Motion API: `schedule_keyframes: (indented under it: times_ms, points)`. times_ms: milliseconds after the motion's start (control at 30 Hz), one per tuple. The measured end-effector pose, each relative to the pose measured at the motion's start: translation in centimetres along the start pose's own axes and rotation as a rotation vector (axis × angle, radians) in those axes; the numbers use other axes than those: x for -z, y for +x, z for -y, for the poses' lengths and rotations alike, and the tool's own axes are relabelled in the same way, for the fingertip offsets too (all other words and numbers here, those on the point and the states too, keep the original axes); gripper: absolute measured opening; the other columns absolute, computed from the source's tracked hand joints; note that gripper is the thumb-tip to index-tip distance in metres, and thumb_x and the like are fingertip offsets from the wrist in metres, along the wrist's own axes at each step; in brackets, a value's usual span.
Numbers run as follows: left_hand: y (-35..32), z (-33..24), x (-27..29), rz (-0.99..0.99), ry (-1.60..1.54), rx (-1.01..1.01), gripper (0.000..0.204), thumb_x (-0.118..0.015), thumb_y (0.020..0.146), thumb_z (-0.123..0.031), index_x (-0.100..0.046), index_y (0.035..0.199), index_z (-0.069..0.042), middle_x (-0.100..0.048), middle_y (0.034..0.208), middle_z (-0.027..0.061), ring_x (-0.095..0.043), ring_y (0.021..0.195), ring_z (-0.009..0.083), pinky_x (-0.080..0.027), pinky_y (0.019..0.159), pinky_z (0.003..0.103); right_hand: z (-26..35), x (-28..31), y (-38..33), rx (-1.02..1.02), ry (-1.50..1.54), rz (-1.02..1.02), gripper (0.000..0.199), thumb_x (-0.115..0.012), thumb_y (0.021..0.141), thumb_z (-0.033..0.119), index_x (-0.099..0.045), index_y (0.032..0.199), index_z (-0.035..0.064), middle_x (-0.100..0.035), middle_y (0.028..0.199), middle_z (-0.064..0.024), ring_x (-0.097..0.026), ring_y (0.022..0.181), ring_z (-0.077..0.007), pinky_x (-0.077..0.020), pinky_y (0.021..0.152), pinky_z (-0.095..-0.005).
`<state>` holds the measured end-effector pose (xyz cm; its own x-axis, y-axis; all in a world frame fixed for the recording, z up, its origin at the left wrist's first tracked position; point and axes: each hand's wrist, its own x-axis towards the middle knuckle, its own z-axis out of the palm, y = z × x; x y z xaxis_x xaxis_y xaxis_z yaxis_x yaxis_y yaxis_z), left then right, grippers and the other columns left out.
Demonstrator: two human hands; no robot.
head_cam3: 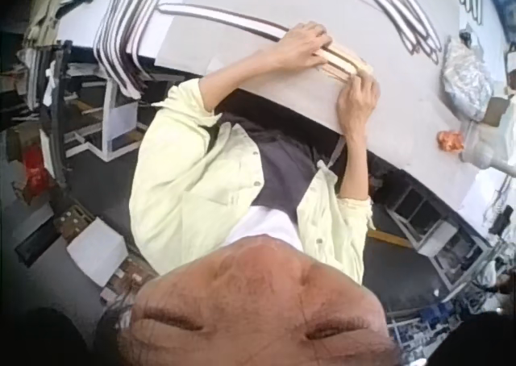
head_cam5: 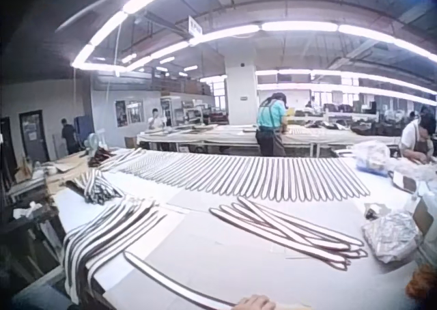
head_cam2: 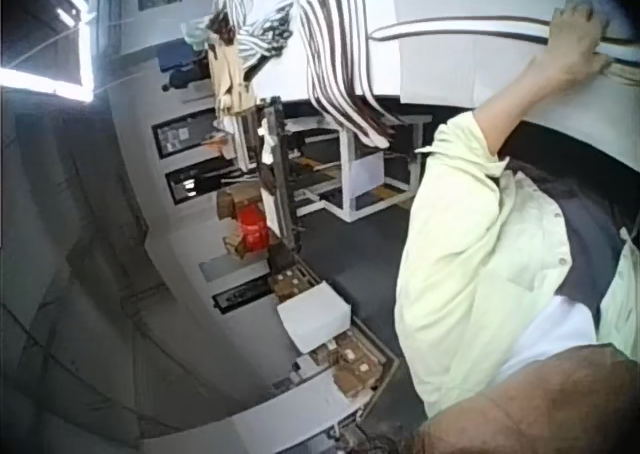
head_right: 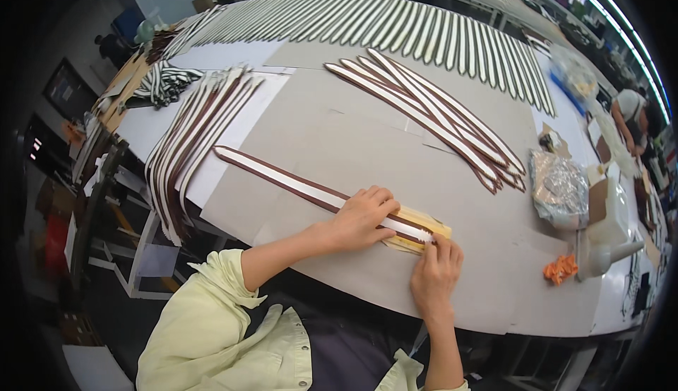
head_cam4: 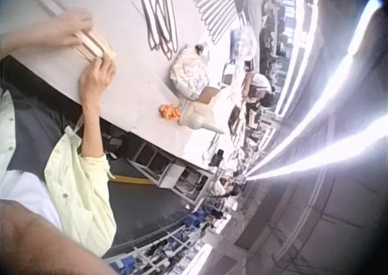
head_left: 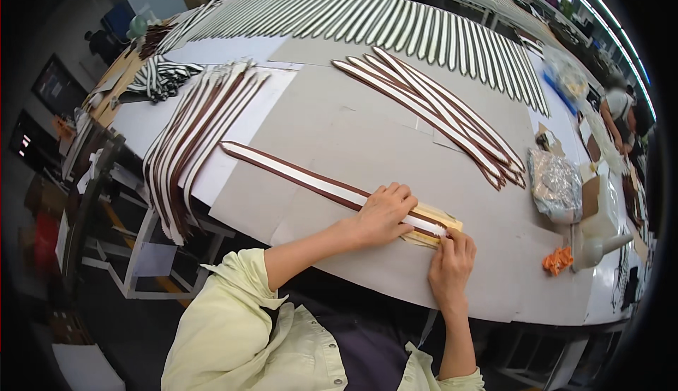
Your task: The person repeatedly picks up long, thin, brown and white decorative strips from a pile on the table. They place each strip onto a yellow rectangular guide and press it down with their fingers to align or flatten it. The person then moves the finished strip to a separate pile on the right side of the table and repeats the process.
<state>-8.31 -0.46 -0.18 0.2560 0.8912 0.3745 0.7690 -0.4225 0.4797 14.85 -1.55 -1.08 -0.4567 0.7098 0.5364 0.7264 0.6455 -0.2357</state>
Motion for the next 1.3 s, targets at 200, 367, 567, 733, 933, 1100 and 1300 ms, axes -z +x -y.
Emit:
schedule_keyframes:
  times_ms: [200, 367, 567, 733, 933, 1100, 1300]
  points:
    - [1.3, 2.3, 2.1, 0.259, -0.085, -0.017, 0.03, -0.081, 0.083, -0.02, -0.064, 0.104, -0.006, -0.062, 0.107, 0.0119, -0.059, 0.111, 0.0332, -0.048, 0.094, 0.045, 1.2, -0.5, 3.3, -0.007, 0.237, 0.022, 0.015, -0.066, 0.091, 0.0, -0.064, 0.105, -0.0011, -0.066, 0.121, -0.0174, -0.06, 0.113, -0.0384, -0.0456, 0.1, -0.0495]
    - [0.0, 2.3, 4.7, 0.3, -0.024, -0.035, 0.035, -0.077, 0.086, -0.023, -0.061, 0.111, -0.005, -0.065, 0.106, 0.0136, -0.067, 0.095, 0.0378, -0.054, 0.08, 0.049, -1.1, -0.1, 4.2, -0.02, 0.317, 0.033, 0.014, -0.065, 0.093, -0.002, -0.065, 0.106, 0.0008, -0.069, 0.103, -0.0137, -0.064, 0.097, -0.0348, -0.0485, 0.092, -0.0451]
    - [0.1, 12.8, 14.9, 0.504, 0.444, 0.368, 0.038, -0.073, 0.083, -0.016, -0.061, 0.119, -0.007, -0.07, 0.106, 0.0142, -0.066, 0.11, 0.034, -0.046, 0.099, 0.051, -8.1, 2.7, 5.8, -0.324, 0.386, -0.008, 0.013, -0.062, 0.097, -0.004, -0.068, 0.108, -0.0018, -0.07, 0.095, -0.0105, -0.065, 0.086, -0.0217, -0.0515, 0.075, -0.0326]
    - [5.0, 16.4, 19.3, -0.356, 0.783, 0.104, 0.054, -0.071, 0.085, -0.005, -0.059, 0.138, -0.008, -0.06, 0.135, 0.0147, -0.054, 0.13, 0.0326, -0.04, 0.109, 0.05, -14.5, 0.0, 12.5, -0.364, 0.661, -0.081, 0.018, -0.065, 0.095, -0.003, -0.071, 0.111, -0.0012, -0.072, 0.098, -0.0047, -0.062, 0.089, -0.0091, -0.0494, 0.082, -0.0265]
    - [-1.4, 20.7, 18.1, -0.216, 0.554, 0.45, 0.046, -0.077, 0.086, -0.013, -0.068, 0.131, -0.007, -0.059, 0.135, 0.0145, -0.053, 0.13, 0.0324, -0.043, 0.107, 0.049, -20.2, -3.6, 16.5, -0.366, 0.422, -0.065, 0.016, -0.067, 0.093, 0.001, -0.072, 0.108, 0.0003, -0.073, 0.095, -0.0089, -0.068, 0.085, -0.0175, -0.0513, 0.079, -0.0309]
    - [-13.3, 27.3, 20.4, -0.273, 0.743, 0.849, 0.039, -0.078, 0.087, -0.021, -0.07, 0.121, -0.004, -0.062, 0.127, 0.0187, -0.056, 0.124, 0.0367, -0.049, 0.101, 0.051, -15.3, -2.3, 13.8, -0.226, 0.049, -0.148, 0.025, -0.073, 0.088, 0.006, -0.07, 0.113, 0.0054, -0.069, 0.114, -0.0115, -0.06, 0.113, -0.033, -0.0437, 0.099, -0.0476]
    - [-15.3, 30.3, 21.0, -0.286, 0.551, 1.042, 0.038, -0.079, 0.086, -0.026, -0.069, 0.115, -0.003, -0.062, 0.126, 0.0197, -0.056, 0.123, 0.0395, -0.049, 0.101, 0.052, -3.7, 1.5, 6.0, -0.106, 0.228, 0.08, 0.022, -0.073, 0.087, 0.005, -0.069, 0.109, 0.0059, -0.068, 0.115, -0.0108, -0.059, 0.112, -0.0324, -0.0431, 0.098, -0.0455]
